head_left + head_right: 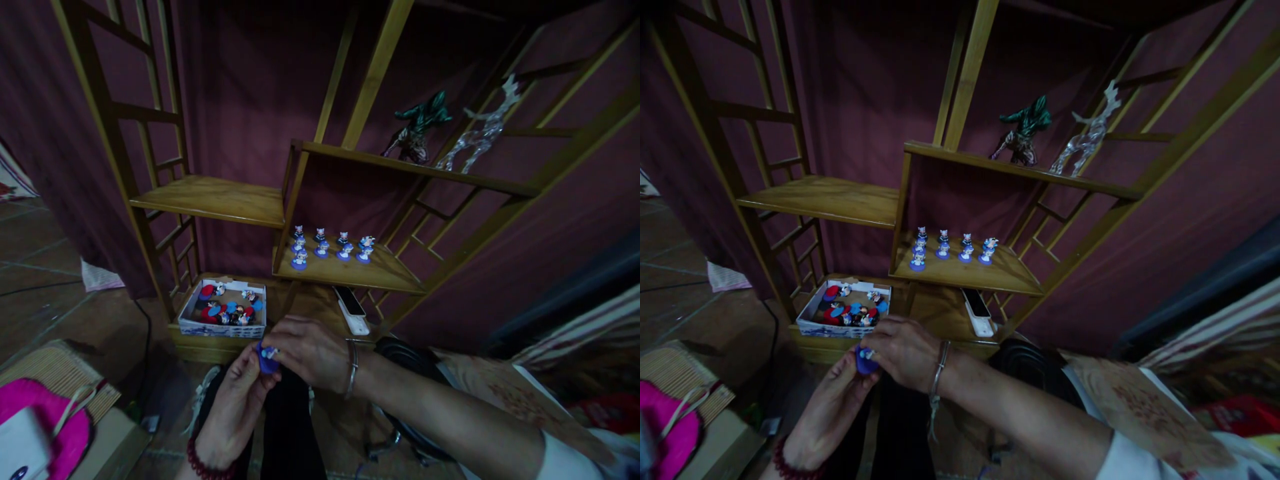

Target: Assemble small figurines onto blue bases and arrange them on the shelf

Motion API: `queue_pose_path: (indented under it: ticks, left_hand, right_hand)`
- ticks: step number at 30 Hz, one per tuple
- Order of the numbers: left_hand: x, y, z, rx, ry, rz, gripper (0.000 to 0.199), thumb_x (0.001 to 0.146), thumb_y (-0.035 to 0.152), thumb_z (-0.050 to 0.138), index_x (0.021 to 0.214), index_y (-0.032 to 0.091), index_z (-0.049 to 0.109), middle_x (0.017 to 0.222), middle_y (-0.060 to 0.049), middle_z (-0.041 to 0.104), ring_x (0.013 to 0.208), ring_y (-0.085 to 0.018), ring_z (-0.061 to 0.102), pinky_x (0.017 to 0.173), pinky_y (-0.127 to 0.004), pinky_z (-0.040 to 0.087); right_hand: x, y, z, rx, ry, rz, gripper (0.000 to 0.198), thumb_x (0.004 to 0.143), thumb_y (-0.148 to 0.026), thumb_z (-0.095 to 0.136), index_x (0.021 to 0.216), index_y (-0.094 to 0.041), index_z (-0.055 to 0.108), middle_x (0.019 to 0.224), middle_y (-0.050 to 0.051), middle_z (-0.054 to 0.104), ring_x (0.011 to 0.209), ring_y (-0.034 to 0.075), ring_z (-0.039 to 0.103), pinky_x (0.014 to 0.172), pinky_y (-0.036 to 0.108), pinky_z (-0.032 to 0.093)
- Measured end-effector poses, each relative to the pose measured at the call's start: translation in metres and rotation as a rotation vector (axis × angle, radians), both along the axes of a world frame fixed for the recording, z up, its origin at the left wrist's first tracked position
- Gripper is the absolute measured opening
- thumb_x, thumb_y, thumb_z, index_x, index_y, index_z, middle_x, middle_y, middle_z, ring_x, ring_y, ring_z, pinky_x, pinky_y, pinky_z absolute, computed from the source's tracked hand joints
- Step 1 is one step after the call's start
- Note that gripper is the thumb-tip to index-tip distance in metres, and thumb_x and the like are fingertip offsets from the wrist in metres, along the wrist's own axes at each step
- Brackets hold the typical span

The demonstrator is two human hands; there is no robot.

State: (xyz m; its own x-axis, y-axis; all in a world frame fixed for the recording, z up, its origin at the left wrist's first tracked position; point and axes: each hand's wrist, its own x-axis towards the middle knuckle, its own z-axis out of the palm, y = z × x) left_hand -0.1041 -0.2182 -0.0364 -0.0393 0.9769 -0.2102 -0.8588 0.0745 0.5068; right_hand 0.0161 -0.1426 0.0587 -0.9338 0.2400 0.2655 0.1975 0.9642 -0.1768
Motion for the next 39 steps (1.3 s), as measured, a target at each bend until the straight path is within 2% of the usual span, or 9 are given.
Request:
queue_pose_path:
  ticks: [8,17,22,27,33,39]
  left_hand:
    - [0.003,0.003,0.002,0.031,0.117,0.047,0.019,0.068,0.029,0.065,0.082,0.017,0.062,0.074,0.000,0.061,0.065,-0.010,0.055,0.064,-0.023,0.044]
    - [0.006,0.002,0.005,0.015,0.254,0.109,0.023,0.062,0.030,0.069,0.080,0.019,0.061,0.072,0.001,0.060,0.061,-0.010,0.053,0.058,-0.022,0.042]
    - [0.008,0.005,0.009,0.016,0.380,0.137,0.022,0.061,0.027,0.070,0.079,0.017,0.061,0.070,0.001,0.061,0.058,-0.009,0.050,0.056,-0.021,0.040]
    - [0.009,0.005,0.010,-0.005,0.357,0.149,0.026,0.060,0.029,0.071,0.081,0.018,0.062,0.072,0.001,0.061,0.060,-0.009,0.051,0.057,-0.020,0.040]
    - [0.006,0.005,0.009,-0.013,0.227,0.107,0.022,0.062,0.032,0.069,0.078,0.018,0.062,0.070,0.002,0.061,0.060,-0.008,0.052,0.060,-0.020,0.043]
    - [0.008,0.002,0.010,-0.044,0.146,0.078,0.021,0.058,0.030,0.072,0.069,0.016,0.062,0.067,0.002,0.060,0.061,-0.009,0.055,0.060,-0.020,0.045]
  right_hand:
    - [-0.001,-0.002,-0.007,-0.141,0.050,-0.211,0.020,0.080,-0.020,0.048,0.095,-0.019,0.061,0.084,0.003,0.062,0.075,0.011,0.057,0.068,0.020,0.043]
    - [-0.003,-0.009,-0.005,-0.294,0.061,-0.474,0.020,0.069,-0.018,0.056,0.086,-0.023,0.066,0.076,-0.001,0.066,0.064,0.010,0.060,0.059,0.018,0.042]
    - [-0.002,-0.010,-0.008,-0.387,0.080,-0.560,0.020,0.068,-0.020,0.056,0.085,-0.024,0.066,0.073,-0.002,0.067,0.062,0.011,0.061,0.056,0.018,0.043]
    - [-0.002,-0.011,-0.011,-0.372,0.127,-0.544,0.017,0.070,-0.019,0.055,0.083,-0.023,0.066,0.073,-0.001,0.066,0.065,0.010,0.060,0.059,0.018,0.042]
    - [-0.002,-0.009,-0.013,-0.306,0.156,-0.411,0.021,0.071,-0.015,0.054,0.088,-0.020,0.065,0.080,0.000,0.065,0.071,0.011,0.059,0.066,0.018,0.043]
    - [0.002,-0.005,-0.014,-0.243,0.129,-0.273,0.019,0.077,-0.018,0.052,0.092,-0.016,0.063,0.086,0.004,0.065,0.080,0.012,0.059,0.074,0.020,0.043]
